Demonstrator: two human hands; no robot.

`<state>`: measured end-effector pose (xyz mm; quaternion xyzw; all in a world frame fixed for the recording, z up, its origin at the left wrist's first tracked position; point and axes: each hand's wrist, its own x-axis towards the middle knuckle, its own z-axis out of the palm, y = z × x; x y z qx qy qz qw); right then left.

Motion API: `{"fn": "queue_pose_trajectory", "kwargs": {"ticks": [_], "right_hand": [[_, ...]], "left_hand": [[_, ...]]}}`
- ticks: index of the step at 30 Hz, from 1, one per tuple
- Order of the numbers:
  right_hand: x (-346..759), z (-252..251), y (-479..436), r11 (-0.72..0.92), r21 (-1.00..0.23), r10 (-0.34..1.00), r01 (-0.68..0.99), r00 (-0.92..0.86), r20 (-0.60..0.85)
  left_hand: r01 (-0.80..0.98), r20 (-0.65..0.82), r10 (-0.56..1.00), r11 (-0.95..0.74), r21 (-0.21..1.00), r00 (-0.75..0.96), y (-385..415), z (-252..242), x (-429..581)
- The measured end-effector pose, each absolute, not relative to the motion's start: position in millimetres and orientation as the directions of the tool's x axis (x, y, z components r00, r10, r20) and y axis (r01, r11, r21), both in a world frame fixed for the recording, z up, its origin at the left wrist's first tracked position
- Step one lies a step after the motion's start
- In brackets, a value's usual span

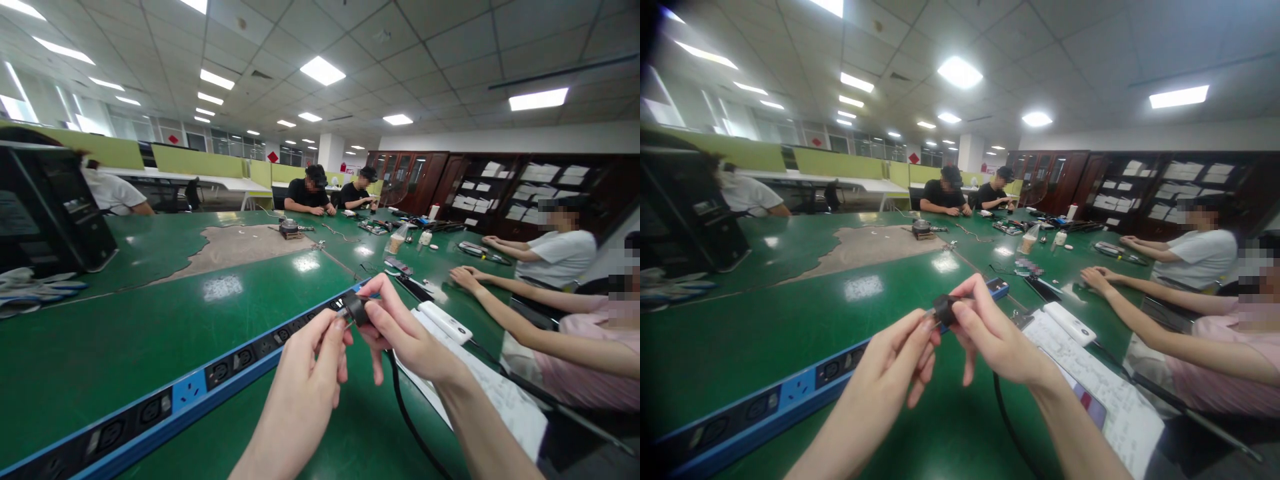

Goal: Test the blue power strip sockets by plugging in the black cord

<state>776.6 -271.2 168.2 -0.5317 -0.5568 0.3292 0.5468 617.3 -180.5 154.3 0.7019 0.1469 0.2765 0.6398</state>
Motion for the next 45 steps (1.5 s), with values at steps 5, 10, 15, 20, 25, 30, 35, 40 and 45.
{"fn": "queue_pose_trajectory", "kwargs": {"ticks": [5, 10, 15, 20, 25, 30, 35, 40, 45], "right_hand": [[779.9, 165.0, -270.9, 0.176, -0.954, 0.961, 0.244, 0.166, 0.219], [790.5, 155.8, -270.5, 0.088, -0.932, 0.972, 0.351, 0.174, 0.157], [806.0, 123.3, -261.9, -0.055, -0.744, 0.941, 0.666, 0.285, 0.185], [828.4, 82.0, -252.8, -0.25, -0.285, 0.927, 0.926, 0.314, 0.207], [906.2, 65.9, -246.5, -0.414, -0.273, 0.853, 0.868, 0.475, 0.218], [1005.5, 65.1, -234.5, -0.526, -0.486, 0.71, 0.698, 0.675, 0.2], [1047.7, 68.7, -210.0, -0.487, -0.384, 0.744, 0.784, 0.603, 0.287], [1051.4, 71.9, -181.8, -0.516, -0.413, 0.783, 0.75, 0.609, 0.129], [1033.5, 87.7, -175.9, -0.461, -0.55, 0.817, 0.697, 0.575, 0.044]], "left_hand": [[-0.154, 0.214, 0.513, -0.157, 0.976, 0.831, -170.8, 150.7, 621.3], [0.033, 0.206, 0.503, -0.426, 0.904, 0.839, -151.5, 138.3, 622.0], [0.384, 0.275, 0.626, -0.709, 0.592, 0.73, -128.8, 119.3, 619.4], [0.509, 0.336, 0.591, -0.805, 0.304, 0.734, -105.3, 87.3, 625.0], [0.543, 0.385, 0.571, -0.818, 0.19, 0.725, -81.5, 35.3, 635.7], [0.58, 0.439, 0.576, -0.802, 0.14, 0.69, -63.6, -7.6, 639.8], [0.588, 0.426, 0.574, -0.801, 0.113, 0.7, -55.3, -15.8, 638.9], [0.584, 0.432, 0.57, -0.804, 0.115, 0.699, -54.3, -15.0, 638.0], [0.557, 0.44, 0.587, -0.803, 0.212, 0.679, -50.0, -15.6, 635.3]]}}
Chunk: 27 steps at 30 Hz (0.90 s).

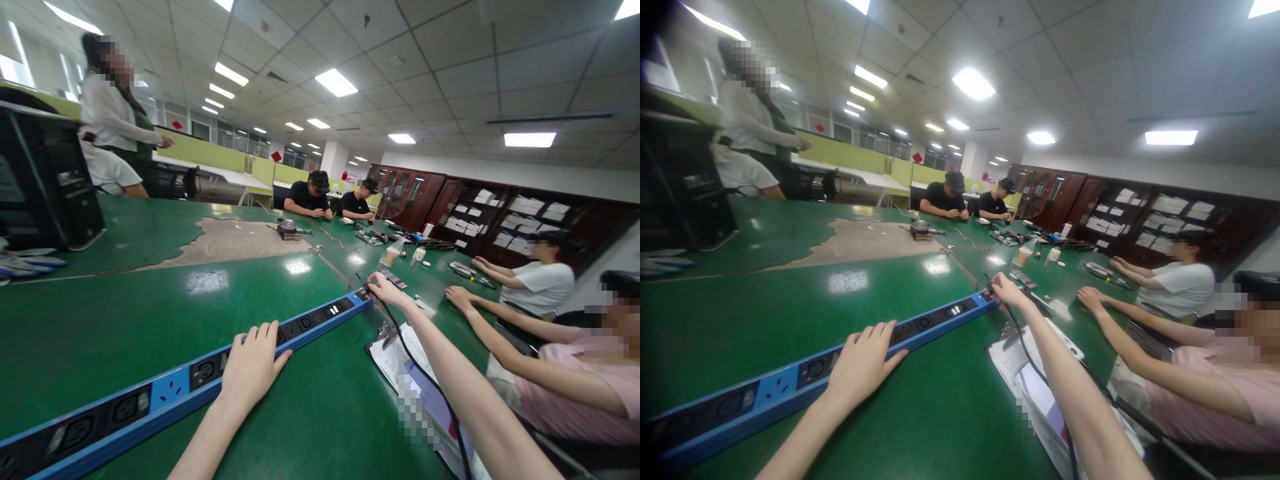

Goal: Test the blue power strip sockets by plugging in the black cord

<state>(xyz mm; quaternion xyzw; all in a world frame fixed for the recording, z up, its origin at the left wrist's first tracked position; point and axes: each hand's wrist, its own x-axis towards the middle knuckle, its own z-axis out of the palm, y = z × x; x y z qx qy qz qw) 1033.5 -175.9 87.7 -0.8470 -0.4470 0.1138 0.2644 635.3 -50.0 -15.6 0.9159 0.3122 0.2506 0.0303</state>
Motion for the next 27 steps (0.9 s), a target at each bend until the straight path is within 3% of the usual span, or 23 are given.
{"fn": "queue_pose_trajectory", "kwargs": {"ticks": [2, 5, 7, 8, 10, 12, 14, 16, 20, 24, 27], "right_hand": [[1010.2, 95.6, -177.6, -0.369, -0.69, 0.863, 0.623, 0.505, -0.006], [954.6, 102.5, -177.4, -0.193, -0.805, 0.921, 0.562, 0.386, 0.049], [910.4, 103.6, -175.5, -0.108, -0.803, 0.929, 0.586, 0.346, 0.128], [889.1, 103.9, -174.4, -0.077, -0.783, 0.926, 0.617, 0.336, 0.173], [853.6, 106.3, -172.8, -0.031, -0.712, 0.9, 0.701, 0.33, 0.286], [832.7, 112.6, -172.8, -0.051, -0.61, 0.868, 0.791, 0.337, 0.365], [827.4, 122.3, -175.7, -0.101, -0.518, 0.855, 0.849, 0.34, 0.391], [833.2, 133.3, -181.8, -0.124, -0.474, 0.863, 0.872, 0.331, 0.382], [848.1, 147.4, -199.2, 0.046, -0.542, 0.906, 0.839, 0.193, 0.376], [844.8, 142.9, -211.0, 0.244, -0.481, 0.837, 0.842, 0.068, 0.543], [841.2, 134.8, -214.9, 0.223, -0.33, 0.769, 0.917, 0.042, 0.638]], "left_hand": [[0.507, 0.457, 0.607, -0.795, 0.334, 0.65, -51.5, -10.4, 638.8], [0.306, 0.42, 0.709, -0.654, 0.692, 0.566, -72.6, 8.3, 653.6], [0.049, 0.216, 0.775, -0.303, 0.952, 0.593, -102.3, 26.0, 667.4], [-0.065, 0.079, 0.734, -0.047, 0.997, 0.675, -120.5, 34.9, 674.1], [-0.144, -0.093, 0.497, 0.417, 0.898, 0.863, -158.0, 50.1, 684.7], [-0.174, -0.094, 0.355, 0.651, 0.739, 0.93, -188.6, 59.9, 690.6], [-0.227, -0.06, 0.365, 0.69, 0.687, 0.929, -205.8, 65.2, 692.4], [-0.247, -0.054, 0.416, 0.633, 0.733, 0.908, -209.5, 69.9, 691.0], [-0.195, -0.06, 0.396, 0.572, 0.797, 0.916, -197.3, 91.3, 676.6], [-0.247, 0.057, 0.284, 0.694, 0.676, 0.957, -188.1, 118.7, 651.9], [-0.166, 0.152, 0.099, 0.825, 0.541, 0.983, -184.8, 129.7, 638.0]]}}
